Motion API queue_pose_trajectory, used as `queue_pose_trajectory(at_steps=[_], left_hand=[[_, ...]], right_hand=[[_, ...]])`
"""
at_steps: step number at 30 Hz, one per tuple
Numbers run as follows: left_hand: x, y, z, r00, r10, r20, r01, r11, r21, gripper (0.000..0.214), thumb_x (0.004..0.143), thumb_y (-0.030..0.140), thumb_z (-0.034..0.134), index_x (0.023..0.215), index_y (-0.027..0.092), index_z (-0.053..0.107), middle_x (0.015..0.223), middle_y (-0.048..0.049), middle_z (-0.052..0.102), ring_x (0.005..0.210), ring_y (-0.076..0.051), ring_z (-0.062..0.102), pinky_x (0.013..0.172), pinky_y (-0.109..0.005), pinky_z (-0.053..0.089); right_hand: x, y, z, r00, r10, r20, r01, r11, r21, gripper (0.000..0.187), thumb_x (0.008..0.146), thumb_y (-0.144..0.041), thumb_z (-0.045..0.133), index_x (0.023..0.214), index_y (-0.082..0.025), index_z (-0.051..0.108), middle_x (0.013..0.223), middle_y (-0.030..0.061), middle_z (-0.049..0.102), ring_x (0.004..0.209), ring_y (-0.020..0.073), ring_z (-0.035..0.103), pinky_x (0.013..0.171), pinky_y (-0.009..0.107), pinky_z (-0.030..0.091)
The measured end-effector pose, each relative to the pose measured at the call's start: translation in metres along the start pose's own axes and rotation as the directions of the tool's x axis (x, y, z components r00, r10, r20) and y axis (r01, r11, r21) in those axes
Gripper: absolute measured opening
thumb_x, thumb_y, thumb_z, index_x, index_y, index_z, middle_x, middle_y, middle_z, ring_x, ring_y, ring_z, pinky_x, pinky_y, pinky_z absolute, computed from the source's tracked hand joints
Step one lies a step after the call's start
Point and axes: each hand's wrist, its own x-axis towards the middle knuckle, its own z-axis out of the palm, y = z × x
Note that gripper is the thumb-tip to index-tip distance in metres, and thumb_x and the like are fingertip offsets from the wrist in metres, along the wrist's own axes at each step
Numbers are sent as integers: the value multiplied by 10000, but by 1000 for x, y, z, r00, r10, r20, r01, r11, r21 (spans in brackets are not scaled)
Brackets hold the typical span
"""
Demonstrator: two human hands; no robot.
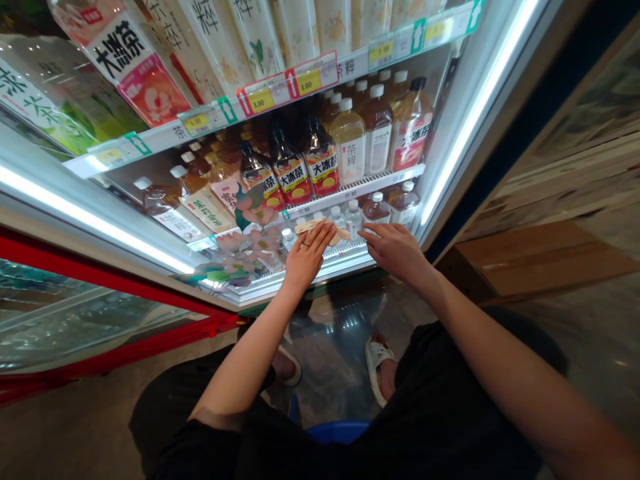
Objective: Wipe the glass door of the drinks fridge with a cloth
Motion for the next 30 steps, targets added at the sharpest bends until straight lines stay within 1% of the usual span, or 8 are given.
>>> queue_pose_trajectory(at_steps=[3,7,12,15,18,21,25,30], left_hand=[[5,1,-3,1000,-9,-28,9,1000,2,933,993,67,450,1790,279,12,1843,21,159,1725,-199,177,1411,-434,191],[1,6,4,999,-20,-27,20,1000,1,974,988,84,497,1781,281,-33,1839,-6,185,1721,-218,201,1411,-445,194],[8,10,10,999,35,8,-35,999,12,979,969,24,446,1775,270,-53,1839,8,179,1718,-178,200,1403,-410,222],[15,8,5,999,44,-13,-44,999,11,939,983,21,415,1783,264,-10,1841,20,162,1721,-167,178,1409,-400,195],[17,6,1,999,26,-27,-25,1000,7,915,993,42,418,1792,260,28,1843,23,155,1725,-174,163,1418,-412,162],[13,9,4,1000,15,-24,-15,1000,-1,934,985,57,451,1795,260,34,1842,7,168,1725,-188,170,1421,-423,147],[11,15,13,999,27,-27,-27,1000,-4,946,966,23,440,1795,260,50,1832,-5,222,1714,-173,216,1415,-405,165],[23,18,11,997,49,-66,-49,999,8,904,955,10,439,1791,246,188,1831,11,237,1711,-157,225,1399,-371,209]], right_hand=[[0,2,-2,1000,22,-21,-22,1000,7,367,1073,-203,522,1366,-180,742,1421,133,767,1214,300,707,1050,444,466],[-1,4,-6,999,29,-31,-28,999,15,375,1080,-210,507,1370,-192,744,1419,128,769,1206,302,706,1046,448,469],[0,2,-6,999,33,-35,-32,999,19,374,1079,-208,506,1357,-193,755,1411,138,771,1193,311,711,1039,460,479],[1,1,-6,999,30,-40,-30,1000,8,372,1082,-210,504,1353,-186,757,1402,135,778,1190,305,718,1033,452,483],[1,2,-7,998,32,-45,-31,999,6,371,1078,-211,513,1356,-193,758,1397,128,783,1176,301,723,1029,453,485],[0,4,-7,998,47,-51,-47,999,10,369,1075,-212,514,1345,-198,765,1376,131,792,1163,303,727,1026,461,487],[0,4,-7,997,46,-58,-46,999,6,364,1081,-219,518,1349,-196,762,1344,123,806,1156,295,733,1022,445,486],[-1,3,-8,996,74,-45,-74,997,4,359,1082,-206,529,1351,-187,766,1306,102,823,1143,280,744,1019,420,482]])
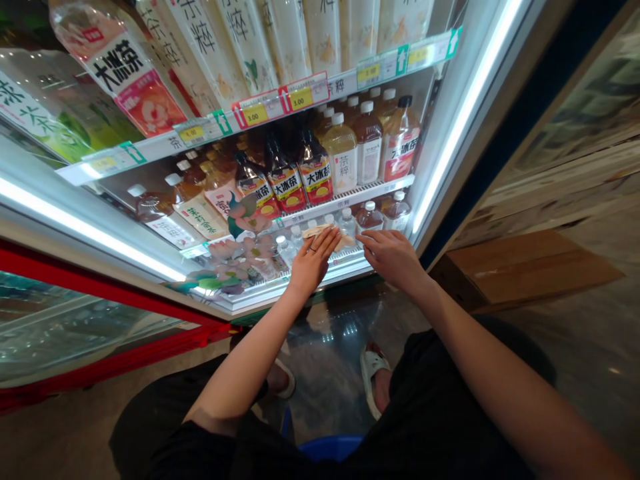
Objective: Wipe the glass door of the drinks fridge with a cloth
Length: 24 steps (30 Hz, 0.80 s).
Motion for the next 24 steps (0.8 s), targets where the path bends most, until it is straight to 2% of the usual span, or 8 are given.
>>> queue_pose_trajectory(at_steps=[4,8,14,17,20,24], left_hand=[[0,3,-1,1000,-25,-15,25,1000,9,883,957,12,434,1784,247,233,1829,22,252,1711,-160,231,1389,-370,234],[-4,8,5,999,-33,-10,33,999,-1,912,953,6,432,1791,259,174,1822,14,277,1701,-169,268,1378,-372,264],[23,12,1,998,36,-56,-37,999,-26,950,960,-3,415,1785,255,21,1825,-5,258,1692,-163,285,1377,-355,255],[28,11,-1,994,16,-110,-20,999,-35,922,975,-9,390,1789,261,53,1819,-2,262,1691,-160,290,1377,-362,254],[17,10,4,988,-21,-153,16,999,-33,873,998,-5,384,1793,250,126,1810,-5,293,1689,-165,299,1391,-378,222],[8,13,11,993,11,-116,-13,1000,-19,861,994,-10,430,1786,246,210,1825,-10,258,1703,-187,269,1392,-409,250]], right_hand=[[0,0,-2,997,45,57,-45,999,1,360,1078,-198,541,1355,-187,771,1312,96,825,1128,283,753,1028,424,472],[0,2,-3,994,79,79,-80,997,3,367,1074,-187,545,1366,-178,766,1338,102,817,1155,283,755,1046,425,474],[-1,9,-5,992,94,87,-94,996,-5,385,1094,-199,502,1385,-158,751,1390,106,794,1229,294,749,1054,433,517],[-3,13,-7,991,111,77,-110,994,-6,397,1094,-200,496,1407,-146,734,1422,122,776,1270,302,734,1080,445,530],[-7,18,-7,991,117,71,-117,993,-1,402,1092,-199,497,1415,-146,730,1425,124,773,1284,303,728,1101,447,535],[-13,22,-5,986,135,94,-135,991,-4,394,1085,-203,508,1397,-158,743,1409,122,781,1269,311,735,1085,465,553]])
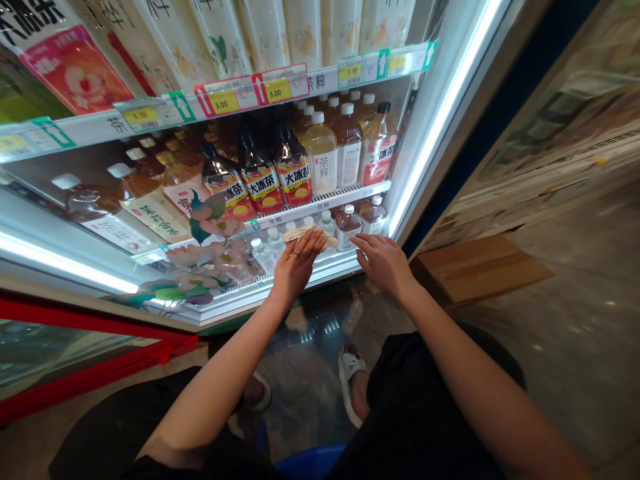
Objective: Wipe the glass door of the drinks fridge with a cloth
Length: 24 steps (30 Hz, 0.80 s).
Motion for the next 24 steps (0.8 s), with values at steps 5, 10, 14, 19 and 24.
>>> queue_pose_trajectory(at_steps=[5,10,14,19,24], left_hand=[[16,9,1,1000,9,19,-9,1000,-15,890,994,-1,480,1786,303,211,1853,-31,141,1721,-258,202,1385,-505,271],[17,7,2,1000,-13,10,14,999,-38,900,996,-15,422,1797,261,119,1843,-33,180,1712,-202,244,1399,-442,233],[8,2,3,1000,0,28,1,999,-39,845,1021,14,386,1796,228,124,1830,-14,241,1710,-183,253,1398,-399,217],[14,1,2,997,37,61,-35,999,-22,903,981,-11,387,1794,218,68,1830,-23,263,1714,-171,234,1381,-380,265],[21,0,1,995,68,74,-67,998,-13,930,967,-16,392,1785,207,12,1829,-38,277,1709,-175,247,1381,-388,283]], right_hand=[[-3,4,2,999,15,38,-14,1000,-18,389,1083,-210,512,1390,-163,746,1416,127,777,1268,325,735,1084,488,556],[-4,5,-3,998,48,49,-48,999,-19,396,1088,-211,499,1399,-180,743,1437,121,766,1281,321,730,1094,483,552],[-3,3,-6,996,64,63,-64,998,-8,403,1085,-208,508,1414,-179,739,1450,125,758,1293,328,724,1105,493,547],[-1,0,-8,996,63,58,-63,998,-4,407,1087,-206,511,1425,-195,736,1448,125,759,1284,319,726,1106,478,539],[-1,-1,-10,997,62,45,-62,998,-3,397,1089,-215,505,1407,-195,743,1439,125,763,1260,310,728,1086,459,530]])
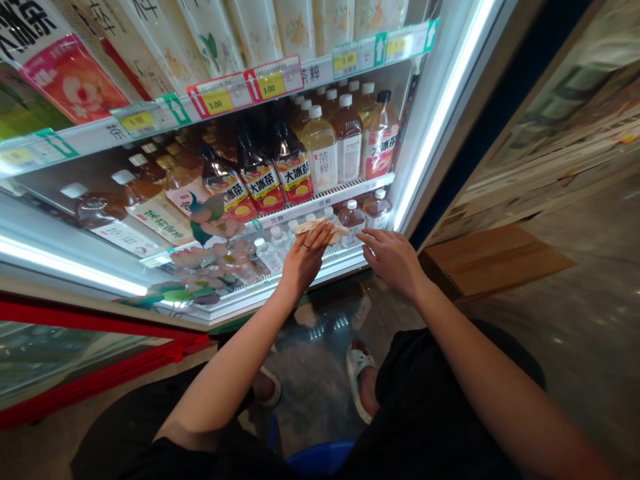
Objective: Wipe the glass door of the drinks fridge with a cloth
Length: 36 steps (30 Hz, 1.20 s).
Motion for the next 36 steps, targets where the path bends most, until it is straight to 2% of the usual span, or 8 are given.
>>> queue_pose_trajectory(at_steps=[4,9,15,23,29,33,36], left_hand=[[-5,-1,-1,999,-12,-35,11,1000,-27,893,994,8,387,1788,196,24,1813,-43,332,1703,-194,269,1390,-393,271],[-5,-2,-4,999,0,-54,-3,998,-55,946,962,-23,397,1790,228,15,1800,-34,372,1699,-210,280,1401,-414,263],[-3,-6,-3,999,20,-29,-21,999,-39,913,959,-21,437,1792,220,153,1806,-43,347,1708,-217,237,1400,-427,256],[-2,-7,6,999,7,-54,-9,999,-31,880,981,-43,417,1774,295,243,1802,9,342,1707,-191,229,1390,-441,294],[11,-4,5,997,73,-5,-73,996,-42,829,1005,-27,377,1773,261,259,1814,13,309,1708,-177,212,1392,-413,310],[10,-15,-1,988,148,35,-146,988,-55,812,993,-13,430,1754,257,338,1784,-18,393,1694,-173,271,1392,-401,311],[7,-23,-5,980,199,23,-198,979,-46,820,978,-10,477,1748,246,352,1779,-33,407,1692,-173,287,1393,-388,303]], right_hand=[[-3,3,0,1000,-14,-28,15,1000,19,405,1088,-222,484,1391,-189,750,1417,127,773,1243,314,729,1076,466,523],[-5,4,1,998,-25,-60,27,999,27,409,1085,-228,475,1387,-215,751,1404,117,779,1240,304,725,1070,464,515],[-3,4,-1,999,-21,-47,22,999,32,409,1091,-225,472,1384,-210,757,1402,122,779,1237,303,726,1065,453,514],[-3,5,-1,999,-17,-37,18,1000,17,406,1088,-226,480,1382,-195,758,1408,117,778,1232,316,735,1072,463,526],[-2,5,2,999,-14,-42,15,1000,9,405,1086,-223,483,1382,-207,759,1400,113,783,1233,311,738,1071,467,532],[-2,6,1,999,-10,-45,11,1000,11,404,1089,-225,481,1377,-214,764,1396,112,785,1221,309,743,1062,468,537],[-2,5,1,999,-3,-45,4,1000,15,400,1088,-224,482,1370,-202,765,1401,115,782,1217,316,745,1059,477,538]])
